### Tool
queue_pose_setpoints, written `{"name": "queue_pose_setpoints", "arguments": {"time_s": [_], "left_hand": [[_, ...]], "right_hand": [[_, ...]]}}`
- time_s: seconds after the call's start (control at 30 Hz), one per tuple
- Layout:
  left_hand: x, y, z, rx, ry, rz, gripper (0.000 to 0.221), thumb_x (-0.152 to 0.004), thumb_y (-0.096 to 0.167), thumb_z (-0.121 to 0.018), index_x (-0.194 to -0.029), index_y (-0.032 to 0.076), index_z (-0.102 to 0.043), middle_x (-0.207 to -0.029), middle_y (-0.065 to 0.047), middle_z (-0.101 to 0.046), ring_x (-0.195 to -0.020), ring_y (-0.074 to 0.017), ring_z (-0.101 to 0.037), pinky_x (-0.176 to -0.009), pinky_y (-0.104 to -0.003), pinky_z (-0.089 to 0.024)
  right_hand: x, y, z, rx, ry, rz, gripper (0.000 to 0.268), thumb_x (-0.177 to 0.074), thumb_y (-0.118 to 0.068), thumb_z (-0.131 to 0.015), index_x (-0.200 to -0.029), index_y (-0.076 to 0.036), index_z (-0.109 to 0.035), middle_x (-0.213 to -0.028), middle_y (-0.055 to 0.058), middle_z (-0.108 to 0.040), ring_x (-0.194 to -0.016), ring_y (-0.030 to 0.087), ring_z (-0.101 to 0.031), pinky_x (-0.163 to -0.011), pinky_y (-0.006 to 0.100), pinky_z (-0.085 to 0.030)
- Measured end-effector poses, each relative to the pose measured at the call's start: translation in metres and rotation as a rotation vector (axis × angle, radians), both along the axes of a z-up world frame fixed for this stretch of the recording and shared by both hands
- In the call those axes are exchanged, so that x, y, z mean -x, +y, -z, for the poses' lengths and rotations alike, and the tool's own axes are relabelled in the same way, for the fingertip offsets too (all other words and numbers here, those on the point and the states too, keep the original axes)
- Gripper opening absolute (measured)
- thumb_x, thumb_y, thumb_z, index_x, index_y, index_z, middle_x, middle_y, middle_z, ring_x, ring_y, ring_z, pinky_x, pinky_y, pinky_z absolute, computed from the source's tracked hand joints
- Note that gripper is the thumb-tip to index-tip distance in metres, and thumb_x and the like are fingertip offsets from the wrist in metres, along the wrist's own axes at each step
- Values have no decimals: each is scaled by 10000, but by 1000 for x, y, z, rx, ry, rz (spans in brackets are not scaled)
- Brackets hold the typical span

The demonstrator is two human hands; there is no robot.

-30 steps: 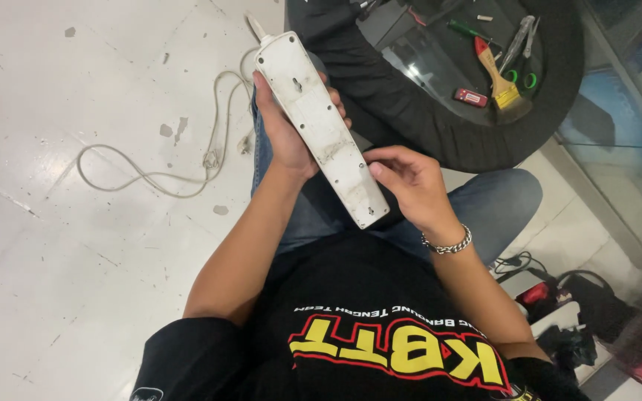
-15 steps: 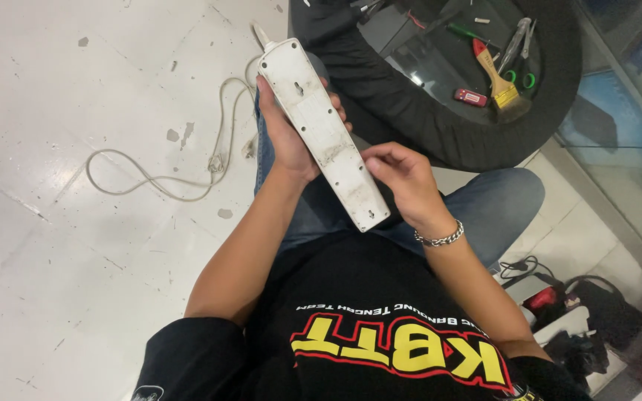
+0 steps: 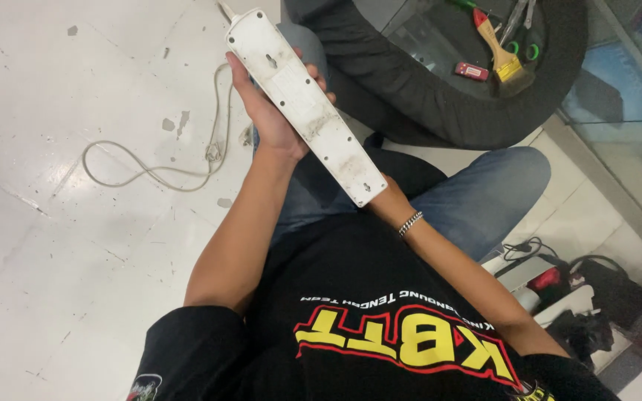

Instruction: Inspecting and repairing the internal wiring of a power strip

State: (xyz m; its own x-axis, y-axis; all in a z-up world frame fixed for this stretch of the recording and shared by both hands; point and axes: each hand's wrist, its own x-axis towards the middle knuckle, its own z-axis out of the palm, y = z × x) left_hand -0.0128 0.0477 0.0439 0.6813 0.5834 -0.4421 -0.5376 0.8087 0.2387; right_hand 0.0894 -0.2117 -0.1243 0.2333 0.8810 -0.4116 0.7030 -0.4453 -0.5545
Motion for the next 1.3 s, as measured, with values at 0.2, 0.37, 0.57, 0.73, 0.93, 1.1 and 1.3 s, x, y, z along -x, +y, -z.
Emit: {"name": "queue_pose_setpoints", "arguments": {"time_s": [0.2, 0.37, 0.57, 0.73, 0.93, 1.1, 1.3], "left_hand": [[-3, -6, 2, -36, -29, 3, 827, -696, 852, -477, -925, 89, -699, -757, -95, -691, -642, -228, -656, -600, -381, -521], [-3, -8, 2, -49, -35, 6, 836, -725, 849, -465, -961, 81, -699, -767, -100, -689, -644, -231, -653, -604, -388, -525], [-1, -8, 5, -56, -20, 20, 832, -739, 846, -462, -964, 79, -694, -771, -103, -691, -647, -239, -655, -610, -394, -529], [-11, -8, -1, -59, -26, 55, 828, -723, 859, -449, -943, 96, -683, -758, -95, -688, -640, -227, -652, -600, -378, -515], [-16, -13, -6, -94, -34, 45, 812, -750, 841, -445, -943, 84, -665, -750, -100, -680, -627, -226, -631, -581, -375, -505], [-16, -16, -3, -77, -40, 54, 806, -742, 844, -457, -940, 86, -647, -745, -106, -662, -618, -241, -614, -604, -388, -509], [-16, -17, -2, -67, -29, 49, 793, -750, 844, -446, -925, 96, -644, -730, -101, -639, -600, -236, -594, -579, -375, -494]], "right_hand": [[-9, 2, 2, -156, -9, 54, 195, -899, -162, -701, -1070, -81, -657, -923, 139, -643, -768, 315, -666, -620, 419, -492], [-10, 5, 6, -287, 0, 87, 92, -920, -155, -716, -939, -72, -679, -820, 115, -621, -677, 264, -645, -577, 392, -467], [-19, 35, -139, -663, 44, 676, 53, -997, -50, -743, -1042, -57, -717, -987, 67, -713, -856, 132, -655, -777, 260, -523], [11, 60, -219, -975, -25, 387, 80, -942, 124, -749, -917, 77, -689, -902, 215, -700, -814, 267, -680, -777, 336, -562], [32, 73, -211, -978, -122, 76, 83, -934, 7, -789, -960, -22, -716, -973, 106, -747, -753, 260, -615, -744, 388, -425], [35, 82, -214, -1014, -240, -2, 96, -935, 10, -795, -945, -34, -711, -986, 87, -747, -764, 253, -629, -734, 392, -415], [34, 83, -214, -997, -289, -28, 130, -922, 4, -824, -952, -65, -718, -1000, 57, -727, -781, 256, -583, -721, 400, -399]]}}
